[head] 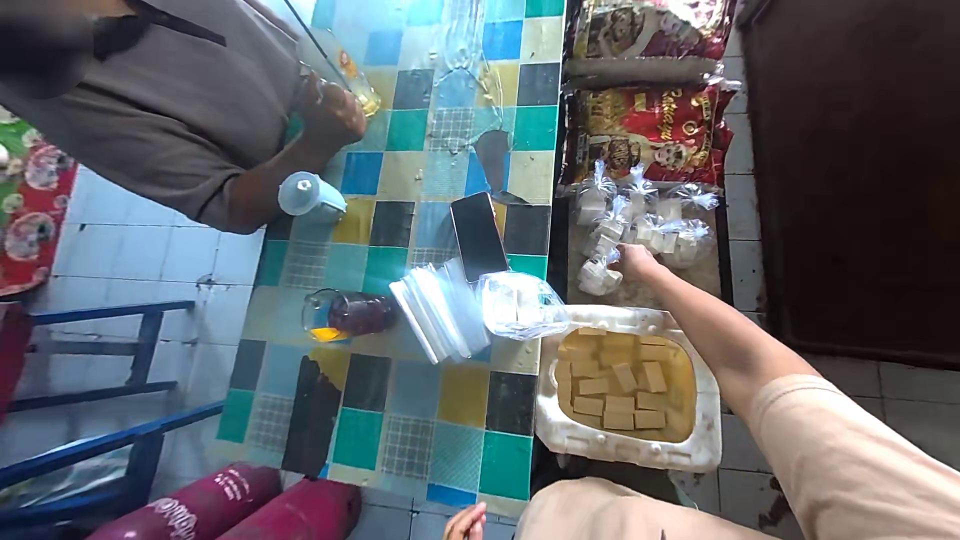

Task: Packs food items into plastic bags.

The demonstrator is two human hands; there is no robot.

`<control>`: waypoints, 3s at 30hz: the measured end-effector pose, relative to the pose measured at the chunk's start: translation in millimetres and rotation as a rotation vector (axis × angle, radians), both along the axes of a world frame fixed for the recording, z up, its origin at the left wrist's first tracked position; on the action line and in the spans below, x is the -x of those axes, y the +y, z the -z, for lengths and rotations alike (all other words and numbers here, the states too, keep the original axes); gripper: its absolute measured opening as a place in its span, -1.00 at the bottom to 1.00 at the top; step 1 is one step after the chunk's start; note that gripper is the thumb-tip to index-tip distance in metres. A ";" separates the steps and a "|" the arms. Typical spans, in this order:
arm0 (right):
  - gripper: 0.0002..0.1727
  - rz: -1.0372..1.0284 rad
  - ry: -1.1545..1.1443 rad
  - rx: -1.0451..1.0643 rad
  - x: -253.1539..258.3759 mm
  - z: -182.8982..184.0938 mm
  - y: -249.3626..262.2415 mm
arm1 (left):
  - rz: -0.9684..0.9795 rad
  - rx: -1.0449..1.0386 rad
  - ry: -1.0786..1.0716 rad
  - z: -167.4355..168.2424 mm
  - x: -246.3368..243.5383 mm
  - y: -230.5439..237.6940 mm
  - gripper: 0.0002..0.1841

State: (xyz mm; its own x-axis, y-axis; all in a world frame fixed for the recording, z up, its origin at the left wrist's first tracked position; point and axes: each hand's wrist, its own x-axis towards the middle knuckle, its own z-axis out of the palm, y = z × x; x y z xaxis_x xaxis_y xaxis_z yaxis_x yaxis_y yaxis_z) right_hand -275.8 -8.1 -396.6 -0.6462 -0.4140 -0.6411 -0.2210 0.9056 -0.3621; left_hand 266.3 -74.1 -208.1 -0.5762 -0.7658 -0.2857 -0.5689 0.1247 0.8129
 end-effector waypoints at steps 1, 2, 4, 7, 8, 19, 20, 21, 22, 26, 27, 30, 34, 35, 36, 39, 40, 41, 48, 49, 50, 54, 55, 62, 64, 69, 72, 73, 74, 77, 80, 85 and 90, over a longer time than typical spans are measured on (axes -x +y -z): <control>-0.39 0.002 0.000 -0.006 -1.1 -0.6 1.1 | 0.021 0.020 0.009 2.4 3.1 -5.8 -0.76; -0.36 0.009 0.001 -0.013 -3.0 -2.1 1.2 | 0.040 0.046 0.025 4.8 6.2 -12.0 -0.76; -0.36 0.014 0.009 -0.023 -6.5 -0.1 0.0 | 0.061 0.078 0.056 7.5 12.1 -23.6 -0.77; -0.39 0.011 -0.012 -0.042 -14.3 -0.3 -6.8 | 0.067 0.080 0.069 8.1 13.2 -36.0 -0.77; -0.40 0.013 -0.021 -0.039 -17.1 -3.6 -8.4 | 0.072 0.080 0.072 8.6 11.1 -38.5 -0.77; -0.68 0.289 0.391 0.683 -78.8 -132.6 21.3 | 0.195 0.444 0.091 16.3 107.7 -117.7 -0.79; -0.69 0.316 0.451 0.741 -90.6 -145.3 28.2 | 0.224 0.499 0.061 24.2 126.9 -131.6 -0.77; -0.69 0.339 0.506 0.790 -103.3 -155.1 35.3 | 0.271 0.533 -0.008 34.0 143.7 -143.3 -0.71; -0.69 0.352 0.540 0.824 -117.4 -163.4 42.2 | 0.337 0.548 -0.112 43.9 157.8 -151.4 -0.62; -0.72 0.336 0.495 0.930 -176.8 -184.2 64.6 | 0.551 0.462 -0.355 65.7 182.0 -150.2 -0.65; -0.74 0.331 0.490 0.949 -189.3 -186.1 67.7 | 0.537 0.499 -0.303 68.4 180.6 -148.4 -0.68; -0.77 0.360 0.471 0.985 -223.2 -189.7 72.1 | 0.460 0.586 -0.141 67.8 173.8 -152.1 -0.82; -0.79 0.303 0.452 1.004 -260.0 -191.6 63.3 | 0.305 0.532 -0.079 45.9 176.3 -158.0 -0.76; -0.80 0.255 0.439 1.013 -268.5 -190.4 57.8 | 0.266 0.519 -0.035 41.5 176.1 -159.5 -0.75; -0.81 0.194 0.417 1.020 -276.4 -189.3 50.4 | 0.235 0.494 0.014 38.9 174.8 -161.8 -0.77; -0.79 -0.032 0.358 1.006 -294.7 -189.2 17.5 | 0.197 0.345 0.066 30.6 167.2 -167.2 -0.73; -0.77 -0.084 0.354 0.996 -299.7 -190.5 2.7 | 0.187 0.303 0.074 27.4 164.7 -167.2 -0.71; -0.74 -0.114 0.358 0.989 -303.9 -192.6 -13.9 | 0.179 0.276 0.085 24.1 162.4 -166.8 -0.70; -0.52 -0.399 0.329 0.530 -293.7 -227.6 -123.0 | 0.271 0.241 0.162 14.5 141.6 -166.0 -0.52; -0.60 -0.417 0.343 0.524 -288.2 -232.1 -131.6 | 0.301 0.285 0.158 14.4 139.5 -167.1 -0.43; -0.65 -0.438 0.367 0.532 -283.5 -236.6 -137.6 | 0.313 0.331 0.147 13.0 138.7 -168.5 -0.35; -0.80 -0.458 0.486 0.693 -278.4 -246.3 -140.8 | 0.275 0.460 0.096 5.6 141.6 -171.7 -0.51; -0.85 -0.442 0.529 0.760 -277.7 -247.8 -138.8 | 0.240 0.479 0.072 5.5 143.1 -171.3 -0.59; -0.78 -0.351 0.773 1.037 -265.7 -298.7 -120.0 | 0.015 0.362 0.016 18.7 141.5 -182.4 -0.67; -0.74 -0.241 0.795 1.035 -253.8 -315.4 -110.0 | -0.007 0.400 0.229 19.3 136.2 -190.6 -0.75; -0.74 -0.019 0.447 0.820 -236.1 -349.4 -75.1 | 0.320 -0.067 0.495 -40.8 117.4 -184.5 0.13; -0.78 -0.048 0.266 0.685 -244.0 -357.0 -60.4 | 0.511 -0.041 0.583 -79.5 119.8 -148.1 -0.17; -0.79 -0.098 0.194 0.653 -244.9 -357.0 -54.0 | 0.520 0.054 0.625 -86.0 120.4 -143.8 -0.55; -0.79 -0.157 0.125 0.629 -243.5 -353.9 -45.8 | 0.487 0.129 0.648 -90.3 119.1 -144.7 -0.75; -0.78 -0.301 -0.057 0.571 -227.1 -340.2 -18.1 | 0.314 0.075 0.597 -100.8 105.6 -159.7 -0.72; -0.86 -0.231 -0.141 0.580 -237.8 -345.8 -10.4 | 0.534 -0.057 0.463 -116.4 104.2 -148.2 -0.47; -0.82 -0.484 0.005 0.501 -258.0 -356.4 -15.0 | 0.856 0.023 0.251 -124.0 123.6 -103.5 -0.68; -0.90 -0.479 0.131 0.538 -252.9 -357.9 7.2 | 0.793 -0.020 0.253 -134.9 98.7 -133.8 -0.82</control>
